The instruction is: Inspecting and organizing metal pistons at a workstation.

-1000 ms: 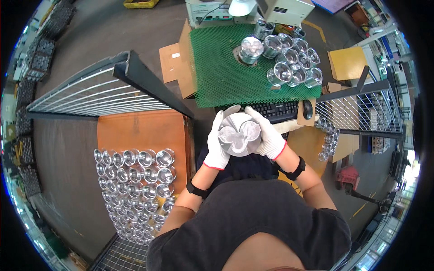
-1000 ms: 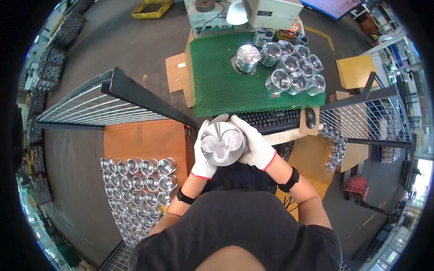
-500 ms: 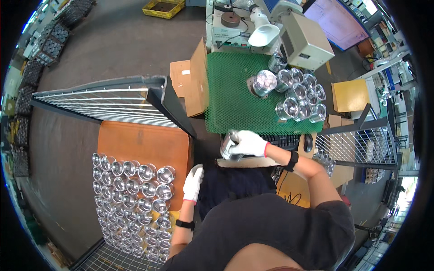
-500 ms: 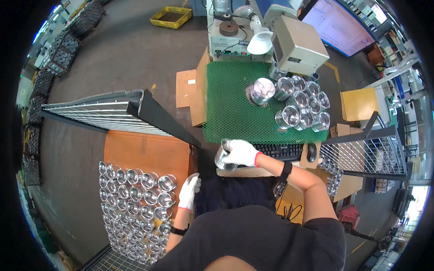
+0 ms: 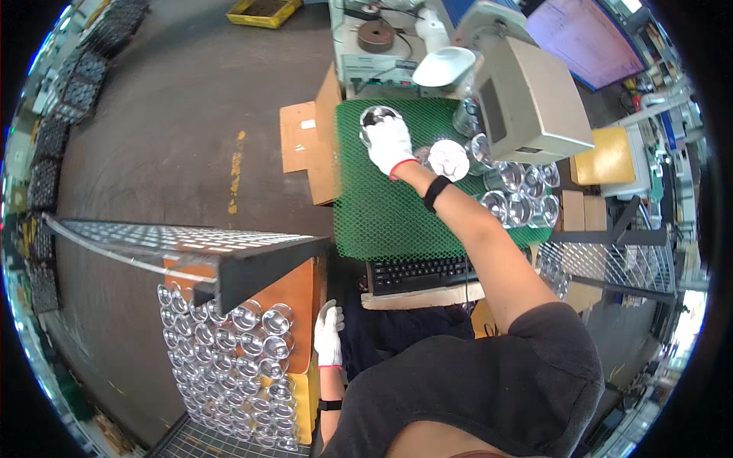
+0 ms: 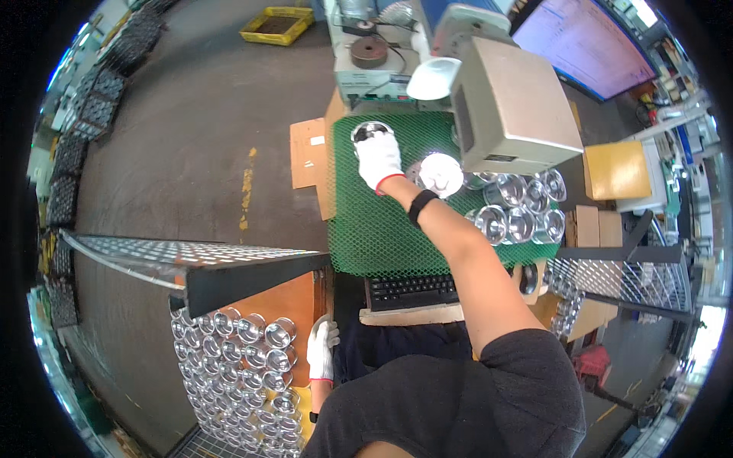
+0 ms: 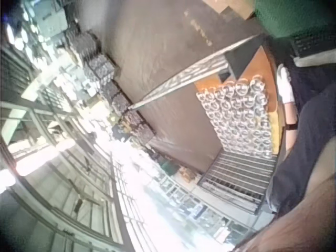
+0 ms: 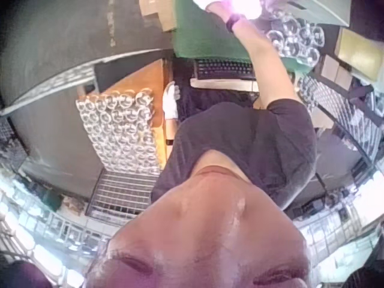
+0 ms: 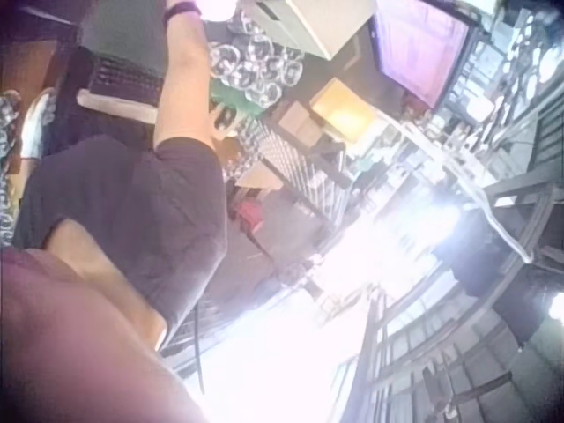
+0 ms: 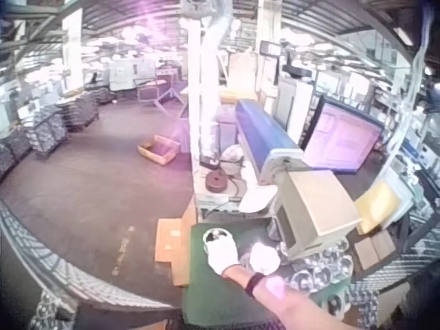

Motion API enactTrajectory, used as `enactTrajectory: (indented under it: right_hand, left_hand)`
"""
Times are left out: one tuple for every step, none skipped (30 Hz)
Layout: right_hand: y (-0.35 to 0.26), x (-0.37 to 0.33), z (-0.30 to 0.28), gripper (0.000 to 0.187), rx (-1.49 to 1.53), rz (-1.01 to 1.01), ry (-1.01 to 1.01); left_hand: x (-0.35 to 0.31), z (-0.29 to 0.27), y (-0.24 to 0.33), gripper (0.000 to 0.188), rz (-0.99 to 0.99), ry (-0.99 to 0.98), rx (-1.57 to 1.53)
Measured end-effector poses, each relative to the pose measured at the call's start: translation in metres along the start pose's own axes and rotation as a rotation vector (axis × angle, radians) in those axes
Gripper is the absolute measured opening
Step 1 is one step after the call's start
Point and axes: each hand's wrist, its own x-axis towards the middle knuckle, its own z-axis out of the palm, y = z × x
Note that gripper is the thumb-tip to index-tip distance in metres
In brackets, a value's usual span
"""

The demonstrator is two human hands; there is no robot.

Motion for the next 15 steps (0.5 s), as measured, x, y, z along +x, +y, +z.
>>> enactTrajectory:
  right_hand:
    - [0.006,-0.003,0.011,0.020,0.000,0.012,-0.006]
    - [0.005,-0.008,0.011,0.023,-0.013,0.017,-0.007]
    - [0.000,-0.013,0.004,0.026,-0.022,0.017,-0.005]
    - [-0.004,-0.022,-0.006,0.031,-0.086,-0.032,0.035]
    - [-0.010,-0.034,-0.022,0.035,-0.069,-0.042,0.167]
    - [-0.017,-0.052,-0.043,0.046,0.024,-0.056,0.162]
    - [-0.028,-0.074,-0.065,0.045,0.062,-0.050,0.186]
    - [-0.037,-0.100,-0.066,0.040,0.166,-0.074,0.119]
    - [-0.046,-0.134,-0.073,0.033,0.299,-0.094,0.017]
    - [-0.049,-0.171,-0.072,0.027,0.441,-0.173,-0.183]
    - [-0.050,-0.208,-0.074,0.024,0.517,-0.244,-0.398]
    - [-0.044,-0.238,-0.082,0.028,0.607,-0.309,-0.595]
    - [-0.032,-0.259,-0.093,0.034,0.808,-0.149,-0.781]
    - [-0.011,-0.274,-0.098,0.033,0.747,-0.074,-0.740]
    - [0.013,-0.282,-0.096,0.031,0.623,-0.058,-0.538]
  left_hand:
    - [0.002,0.001,-0.001,0.040,-0.013,-0.038,0.002]
    - [0.000,0.012,0.008,0.041,-0.021,-0.007,0.045]
    - [0.004,0.013,0.009,0.041,-0.032,-0.010,0.064]
    - [0.009,0.013,0.010,0.041,-0.044,-0.056,0.055]
    - [0.011,0.021,0.019,0.040,-0.056,-0.104,0.044]
    - [0.010,0.033,0.026,0.039,-0.052,-0.057,0.139]
    - [0.015,0.038,0.030,0.039,-0.055,-0.072,0.159]
    - [0.022,0.043,0.033,0.039,-0.035,-0.122,0.174]
    - [0.028,0.048,0.036,0.038,-0.015,-0.176,0.189]
    - [0.025,0.064,0.047,0.039,-0.005,-0.173,0.218]
    - [0.027,0.070,0.051,0.039,-0.008,-0.196,0.243]
    - [0.030,0.072,0.054,0.039,-0.005,-0.244,0.231]
    - [0.033,0.074,0.059,0.040,0.002,-0.286,0.213]
    - [0.030,0.083,0.065,0.041,0.030,-0.285,0.285]
    - [0.030,0.085,0.067,0.041,0.035,-0.292,0.290]
